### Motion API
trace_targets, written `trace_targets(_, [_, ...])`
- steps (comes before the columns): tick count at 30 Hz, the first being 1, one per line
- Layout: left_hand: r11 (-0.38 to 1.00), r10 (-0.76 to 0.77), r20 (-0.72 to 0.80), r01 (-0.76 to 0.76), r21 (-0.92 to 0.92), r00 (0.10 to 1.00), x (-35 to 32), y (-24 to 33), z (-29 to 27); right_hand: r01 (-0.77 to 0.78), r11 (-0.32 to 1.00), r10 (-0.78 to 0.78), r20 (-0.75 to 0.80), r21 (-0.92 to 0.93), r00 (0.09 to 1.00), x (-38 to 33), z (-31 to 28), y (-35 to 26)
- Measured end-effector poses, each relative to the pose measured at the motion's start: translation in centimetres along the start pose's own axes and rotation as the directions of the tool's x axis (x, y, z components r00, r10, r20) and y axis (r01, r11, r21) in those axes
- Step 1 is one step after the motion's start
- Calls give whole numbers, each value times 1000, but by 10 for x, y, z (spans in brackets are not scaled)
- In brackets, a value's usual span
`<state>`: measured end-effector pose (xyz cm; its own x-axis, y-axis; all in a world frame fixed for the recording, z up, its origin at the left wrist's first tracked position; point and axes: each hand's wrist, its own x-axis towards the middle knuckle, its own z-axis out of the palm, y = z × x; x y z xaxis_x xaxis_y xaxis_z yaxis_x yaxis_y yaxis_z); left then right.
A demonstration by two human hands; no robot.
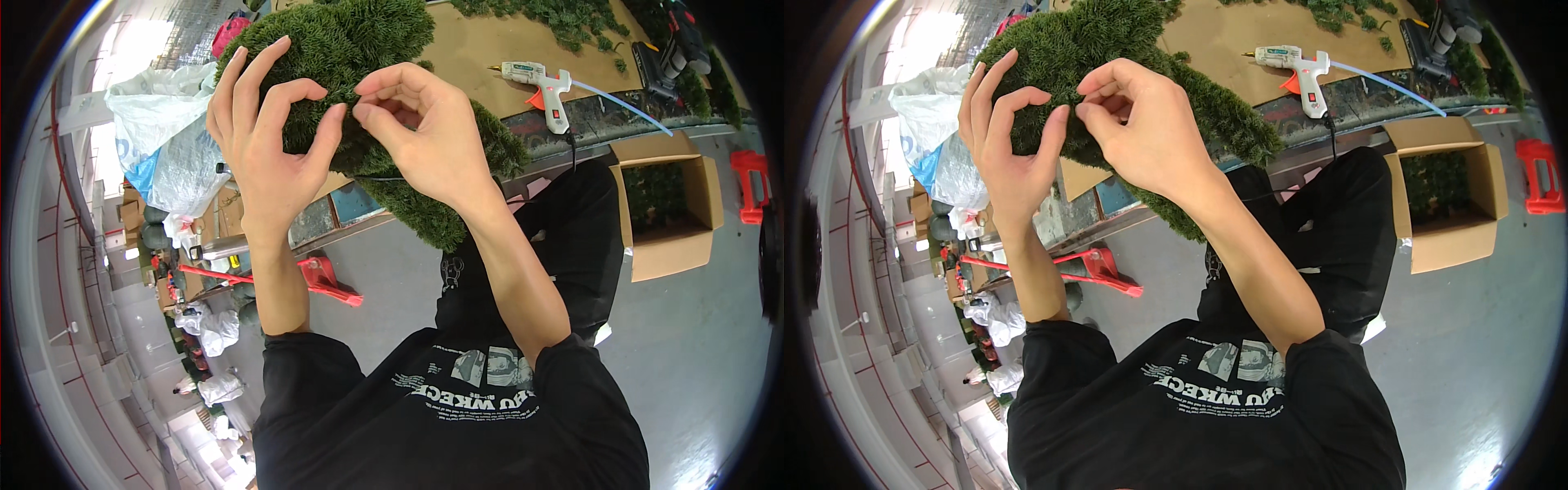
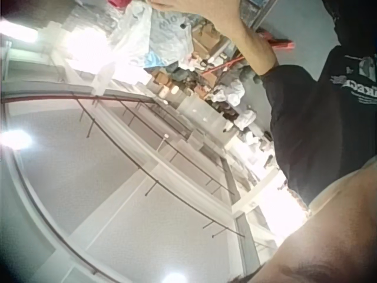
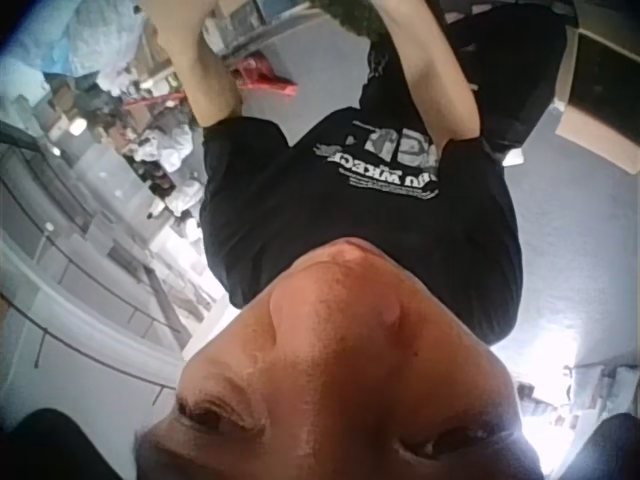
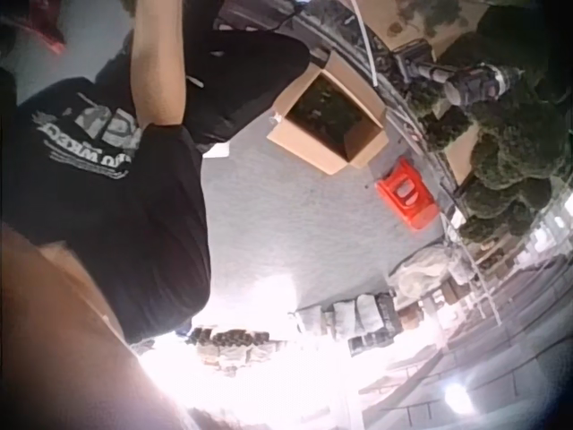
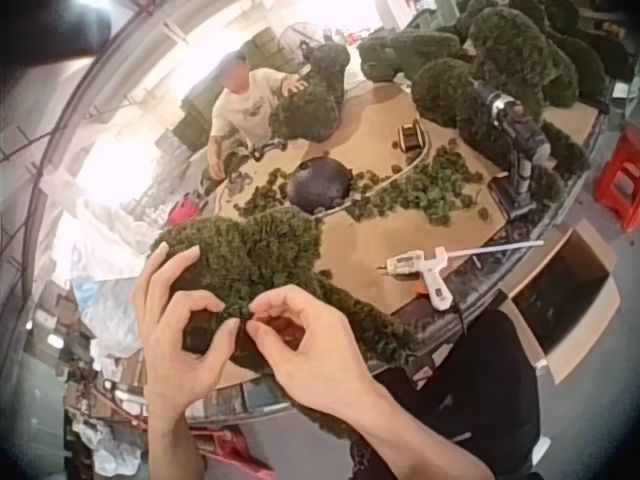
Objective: Assembling and securing moss pieces onto a dog-shaped frame using a glue gun and a power drill.
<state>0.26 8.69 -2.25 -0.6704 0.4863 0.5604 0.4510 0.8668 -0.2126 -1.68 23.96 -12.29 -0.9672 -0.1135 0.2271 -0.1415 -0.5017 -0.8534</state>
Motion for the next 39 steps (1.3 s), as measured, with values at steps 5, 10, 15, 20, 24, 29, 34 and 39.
trace_targets(5, [1000,11,-6,-11,-24,1000,-2,-7,1,7,998,-7,-5,-62,1000,2,0,-4])
trace_targets(10, [1000,13,10,-13,-17,1000,1,0,1,44,994,-47,-25,-102,999,3,0,1])
trace_targets(15, [1000,-6,13,6,-15,1000,-1,-1,1,38,992,-41,-21,-118,999,3,0,0])
trace_targets(20, [1000,11,30,-11,-11,999,-3,-5,-2,95,987,-96,-5,-133,995,1,3,-4])
trace_targets(24, [1000,11,25,-11,-22,1000,-3,-6,0,60,981,-63,-12,-183,998,5,4,0])
trace_targets(29, [1000,18,20,-18,-15,1000,-2,-5,1,86,966,-93,-18,-242,995,6,4,-2])
trace_targets(34, [1000,24,11,-24,-17,1000,-1,-5,2,160,932,-181,-36,-325,983,7,9,-4])
trace_targets(39, [999,25,4,-25,-20,1000,-2,-2,0,91,935,-114,-50,-342,992,9,11,-7])
